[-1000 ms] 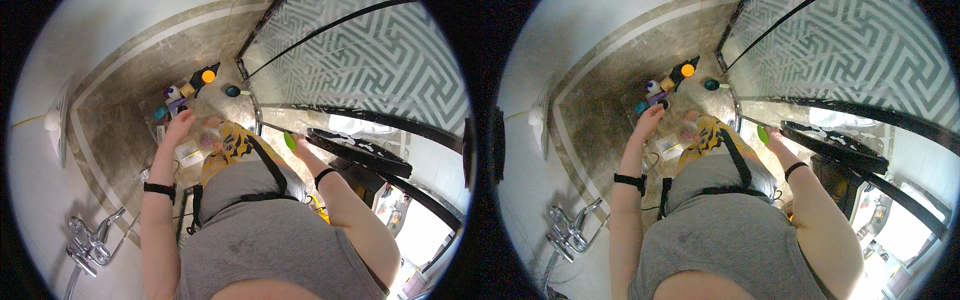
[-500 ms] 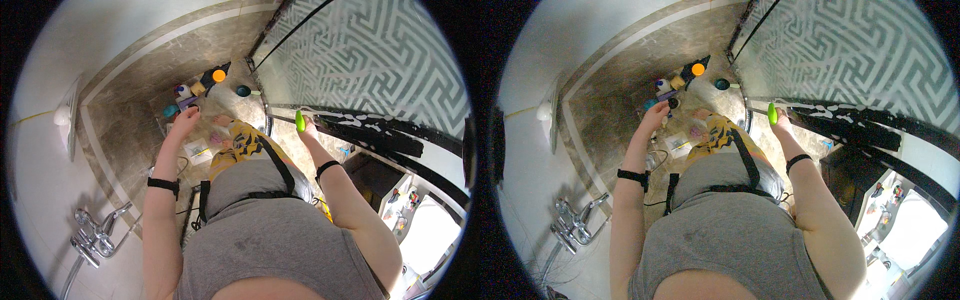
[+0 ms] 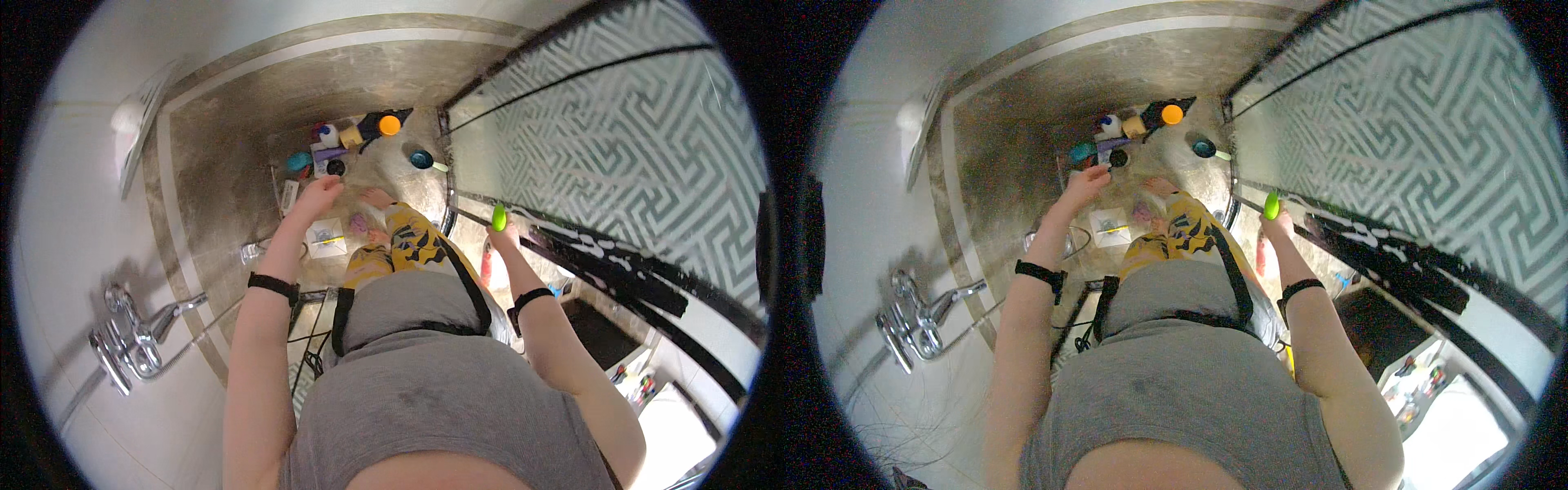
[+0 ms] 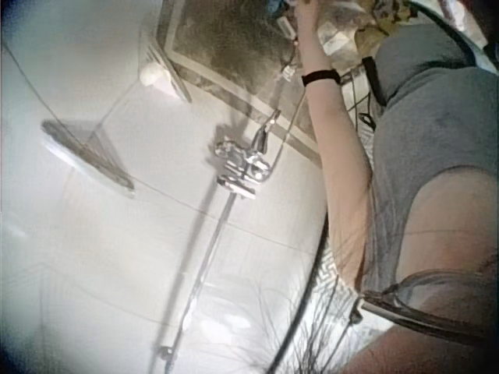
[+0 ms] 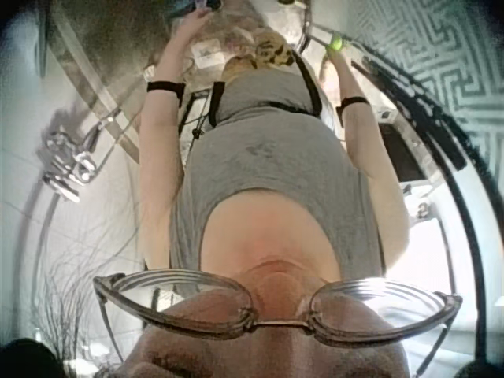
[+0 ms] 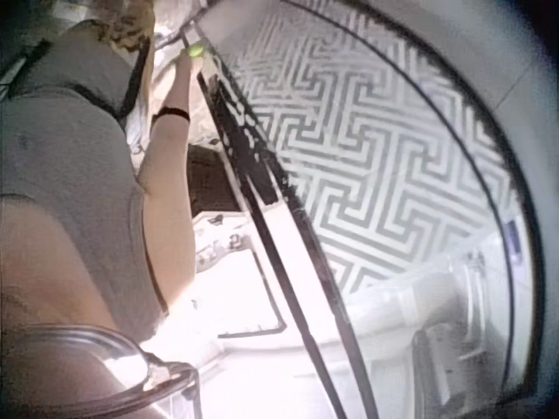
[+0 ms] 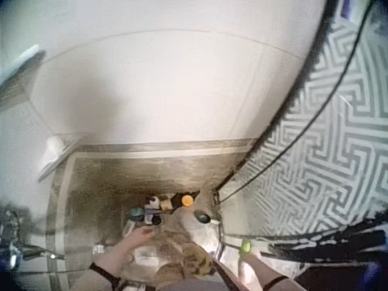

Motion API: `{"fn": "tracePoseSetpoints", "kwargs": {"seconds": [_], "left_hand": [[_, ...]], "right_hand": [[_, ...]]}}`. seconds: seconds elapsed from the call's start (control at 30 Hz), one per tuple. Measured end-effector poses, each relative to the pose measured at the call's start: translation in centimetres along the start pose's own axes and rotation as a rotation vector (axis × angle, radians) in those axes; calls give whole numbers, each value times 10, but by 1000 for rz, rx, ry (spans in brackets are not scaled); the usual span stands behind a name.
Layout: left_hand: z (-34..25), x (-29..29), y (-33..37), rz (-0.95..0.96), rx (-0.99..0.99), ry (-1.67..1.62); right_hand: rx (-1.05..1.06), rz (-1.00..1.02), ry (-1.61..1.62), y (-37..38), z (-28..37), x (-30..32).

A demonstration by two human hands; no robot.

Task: Spraying cleaning solution and wiping down the walls and glass doors of a shower stall.

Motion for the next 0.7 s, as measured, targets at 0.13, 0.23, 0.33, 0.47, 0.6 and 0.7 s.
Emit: {"fn": "tracePoseSetpoints", "kwargs": {"seconds": [0.13,0.23,0.33,0.47,0.6,0.7], "left_hand": [[57,-7,0,-53,19,17],[70,0,-19,-91,122,-10],[129,-2,-50,-226,254,-173],[161,2,-101,-458,332,-383],[203,-39,-170,-662,596,-485],[202,-84,-208,-854,660,-800]], "right_hand": [[361,209,89,-3,89,-11],[802,217,106,-3,162,-23],[891,401,-85,-42,264,-35],[1173,653,-164,-55,335,-74],[1428,927,-334,-123,380,-123],[1606,1079,-568,-170,393,-149]]}}
Point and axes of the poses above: each hand's wrist, its own y-axis towards the middle knuckle, its own x-axis out of the back of the hand, z = x × y, the point moved 2 cm from there along y, towards the middle knuckle, and after that the axes turned 13 degrees about y, right-handed, at the moved point
